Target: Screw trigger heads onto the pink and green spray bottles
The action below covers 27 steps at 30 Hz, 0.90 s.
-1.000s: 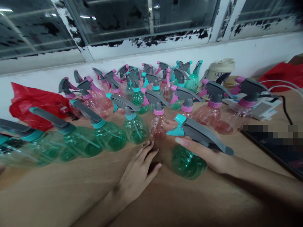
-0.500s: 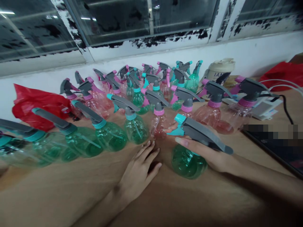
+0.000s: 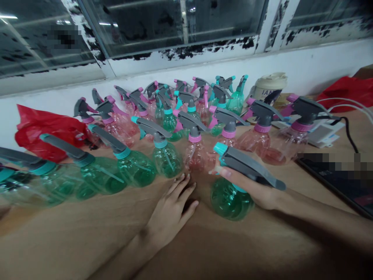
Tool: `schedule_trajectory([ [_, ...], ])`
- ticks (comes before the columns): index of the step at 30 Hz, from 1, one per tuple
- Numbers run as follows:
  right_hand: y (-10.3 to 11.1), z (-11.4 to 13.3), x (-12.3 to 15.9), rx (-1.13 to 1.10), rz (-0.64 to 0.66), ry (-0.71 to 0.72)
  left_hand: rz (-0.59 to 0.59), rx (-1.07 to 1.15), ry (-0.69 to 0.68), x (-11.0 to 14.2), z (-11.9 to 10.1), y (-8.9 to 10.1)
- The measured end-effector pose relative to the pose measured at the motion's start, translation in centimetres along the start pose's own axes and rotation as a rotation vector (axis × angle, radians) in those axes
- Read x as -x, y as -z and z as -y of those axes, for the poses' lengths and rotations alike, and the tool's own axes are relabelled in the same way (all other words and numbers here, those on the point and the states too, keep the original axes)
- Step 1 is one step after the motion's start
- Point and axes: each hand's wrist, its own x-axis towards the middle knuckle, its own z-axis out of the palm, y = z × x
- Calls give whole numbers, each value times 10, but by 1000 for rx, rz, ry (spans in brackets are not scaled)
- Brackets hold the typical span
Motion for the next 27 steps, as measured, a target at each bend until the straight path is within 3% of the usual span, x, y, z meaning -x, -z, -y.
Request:
schedule_trajectory([
  [5, 3, 2, 2, 62, -6, 25, 12, 4, 8, 1, 0, 0],
  [13, -2, -2, 4, -79, -25, -23, 13, 1, 13, 1, 0, -2],
  [27, -3, -2, 4, 34, -73, -10, 25, 2, 6, 0, -1, 1],
])
